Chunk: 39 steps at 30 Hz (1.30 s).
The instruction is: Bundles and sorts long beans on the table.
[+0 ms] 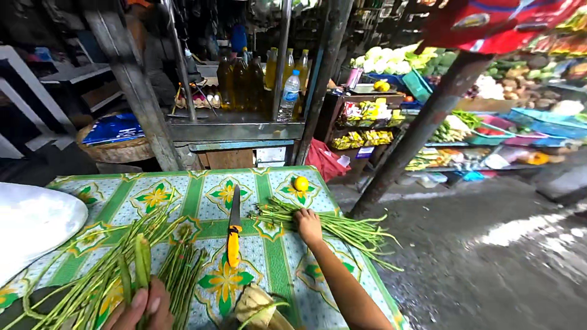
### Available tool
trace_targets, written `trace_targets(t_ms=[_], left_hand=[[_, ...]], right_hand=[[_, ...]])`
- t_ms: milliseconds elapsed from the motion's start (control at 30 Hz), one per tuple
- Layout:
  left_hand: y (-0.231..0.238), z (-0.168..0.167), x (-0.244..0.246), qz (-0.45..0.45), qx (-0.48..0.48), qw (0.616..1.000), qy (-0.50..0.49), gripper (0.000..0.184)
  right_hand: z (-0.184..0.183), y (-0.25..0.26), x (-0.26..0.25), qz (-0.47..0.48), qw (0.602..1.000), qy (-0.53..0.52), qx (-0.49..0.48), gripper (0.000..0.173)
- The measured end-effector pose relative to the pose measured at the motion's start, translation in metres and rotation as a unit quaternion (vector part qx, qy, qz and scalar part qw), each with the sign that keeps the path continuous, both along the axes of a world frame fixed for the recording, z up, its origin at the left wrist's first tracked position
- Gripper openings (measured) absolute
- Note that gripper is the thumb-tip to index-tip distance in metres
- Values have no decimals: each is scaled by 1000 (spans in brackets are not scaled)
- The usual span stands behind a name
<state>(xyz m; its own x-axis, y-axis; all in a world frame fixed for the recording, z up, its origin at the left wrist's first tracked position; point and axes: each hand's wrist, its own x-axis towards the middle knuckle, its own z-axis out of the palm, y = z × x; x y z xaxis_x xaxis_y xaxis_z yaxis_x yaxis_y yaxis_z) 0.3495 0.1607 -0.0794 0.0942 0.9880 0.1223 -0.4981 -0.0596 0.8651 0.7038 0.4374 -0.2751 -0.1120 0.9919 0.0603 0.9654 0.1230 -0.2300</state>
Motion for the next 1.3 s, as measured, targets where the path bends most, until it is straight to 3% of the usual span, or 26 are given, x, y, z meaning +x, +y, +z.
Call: trace_targets(t_ms=[100,200,300,400,500,567,633,700,900,967,1067,1133,1200,1300], left_hand=[[7,-10,0,48,-16,998,-26,27],[19,-17,5,98,-47,994,-32,25],[43,-13,28,150,-95,983,45,24],[74,-12,58,145,-38,983,108,12],[100,6,84,119,17,984,136,35],[110,19,92,102,35,986,128,44],[115,28,91,94,46,987,118,27],[114,32,79,96,64,983,140,13],[105,28,46,128,15,978,164,15],[103,24,44,129,-9,981,143,14],[97,21,45,129,-11,979,159,8],[87,24,41,127,11,975,181,11],[69,34,18,111,51,974,189,17],[8,64,-49,41,85,991,98,33]], right_hand=[[20,4,12,2,990,140,24,29],[66,1,33,8,940,341,33,31],[127,-22,39,16,884,467,21,24],[183,-60,30,83,830,550,29,15],[219,-105,1,165,769,617,-12,15],[229,-128,-24,213,725,652,-70,16],[231,-140,-47,241,694,665,-133,18],[229,-143,-65,237,685,664,-181,19],[213,-143,-103,192,651,686,-261,24],[204,-147,-122,207,673,675,-220,21],[186,-153,-150,264,769,572,-112,33],[184,-158,-152,266,804,526,-81,26],[201,-160,-131,229,846,480,-16,26],[245,-158,-55,133,912,359,148,33]])
